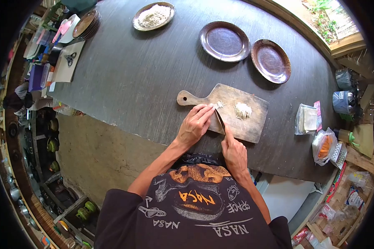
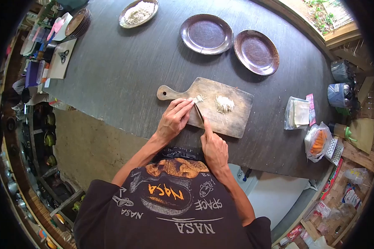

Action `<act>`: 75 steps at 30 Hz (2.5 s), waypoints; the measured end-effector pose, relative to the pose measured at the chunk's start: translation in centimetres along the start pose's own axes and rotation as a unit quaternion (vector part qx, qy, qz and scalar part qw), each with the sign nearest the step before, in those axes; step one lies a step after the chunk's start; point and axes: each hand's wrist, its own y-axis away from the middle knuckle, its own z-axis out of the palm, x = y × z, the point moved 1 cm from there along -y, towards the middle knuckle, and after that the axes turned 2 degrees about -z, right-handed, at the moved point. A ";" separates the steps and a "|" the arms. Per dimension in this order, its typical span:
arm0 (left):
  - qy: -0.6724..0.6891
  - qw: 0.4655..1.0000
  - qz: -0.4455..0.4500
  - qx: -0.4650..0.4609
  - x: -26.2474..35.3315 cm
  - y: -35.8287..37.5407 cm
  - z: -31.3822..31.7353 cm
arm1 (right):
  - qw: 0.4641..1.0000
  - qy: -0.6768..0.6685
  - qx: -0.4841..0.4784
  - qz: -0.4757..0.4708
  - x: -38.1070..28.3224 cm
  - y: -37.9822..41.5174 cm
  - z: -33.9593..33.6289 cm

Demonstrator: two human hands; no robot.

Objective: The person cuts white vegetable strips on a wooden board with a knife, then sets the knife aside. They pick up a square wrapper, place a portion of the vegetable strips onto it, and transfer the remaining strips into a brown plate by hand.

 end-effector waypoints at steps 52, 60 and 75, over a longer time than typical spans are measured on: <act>0.012 1.000 -0.001 0.013 0.1 0.3 0.2 | 1.000 -0.018 0.018 -0.017 0.0 -0.7 0.6; 0.004 1.000 -0.006 0.012 0.5 0.4 0.2 | 1.000 0.025 -0.004 0.003 -0.6 -0.1 0.0; 0.008 1.000 0.006 0.024 -0.1 0.0 0.3 | 1.000 -0.016 0.007 0.012 -1.1 -0.9 0.0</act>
